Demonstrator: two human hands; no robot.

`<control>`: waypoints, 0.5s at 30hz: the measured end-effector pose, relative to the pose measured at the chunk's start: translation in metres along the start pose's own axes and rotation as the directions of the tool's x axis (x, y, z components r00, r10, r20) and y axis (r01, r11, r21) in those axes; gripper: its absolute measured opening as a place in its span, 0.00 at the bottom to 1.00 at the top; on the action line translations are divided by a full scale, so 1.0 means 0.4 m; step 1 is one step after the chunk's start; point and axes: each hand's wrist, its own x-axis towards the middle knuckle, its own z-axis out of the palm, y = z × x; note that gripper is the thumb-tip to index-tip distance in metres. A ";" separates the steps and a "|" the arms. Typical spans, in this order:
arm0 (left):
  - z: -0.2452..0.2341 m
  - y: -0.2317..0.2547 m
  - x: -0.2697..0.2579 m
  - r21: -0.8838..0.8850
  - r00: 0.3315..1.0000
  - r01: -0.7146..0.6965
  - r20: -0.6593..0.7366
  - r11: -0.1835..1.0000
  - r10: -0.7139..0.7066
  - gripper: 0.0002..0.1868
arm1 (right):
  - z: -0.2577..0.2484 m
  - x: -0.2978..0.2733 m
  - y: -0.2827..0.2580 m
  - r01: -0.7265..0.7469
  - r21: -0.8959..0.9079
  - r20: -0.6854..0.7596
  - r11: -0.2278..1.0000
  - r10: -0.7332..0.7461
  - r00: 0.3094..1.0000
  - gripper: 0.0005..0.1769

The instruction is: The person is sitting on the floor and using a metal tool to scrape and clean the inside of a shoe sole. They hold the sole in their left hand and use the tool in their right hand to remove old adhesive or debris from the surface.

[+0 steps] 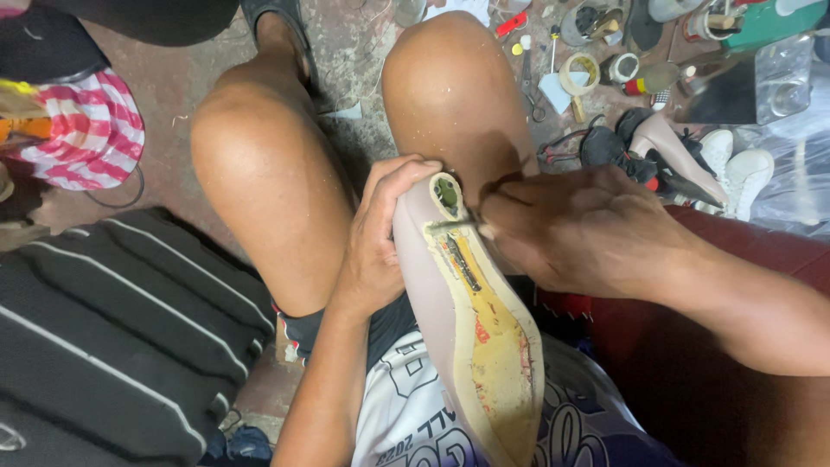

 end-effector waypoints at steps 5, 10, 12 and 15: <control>-0.006 0.000 -0.003 -0.025 0.999 -0.013 0.040 1.000 0.014 0.37 | 0.009 -0.008 0.014 -0.016 -0.013 0.153 1.000 0.018 0.988 0.10; -0.001 -0.004 -0.011 -0.001 1.000 0.002 0.009 1.000 -0.002 0.36 | 0.025 -0.003 0.023 0.031 0.076 0.071 0.997 -0.036 0.997 0.10; 0.000 -0.006 -0.027 -0.079 0.998 0.061 0.009 0.995 -0.060 0.38 | 0.026 -0.008 0.024 0.036 0.040 0.019 0.999 -0.037 0.999 0.09; 0.010 -0.003 -0.050 -0.501 0.970 0.217 0.016 0.838 -0.241 0.45 | 0.033 -0.004 0.022 -0.004 0.095 0.067 0.995 -0.003 0.998 0.10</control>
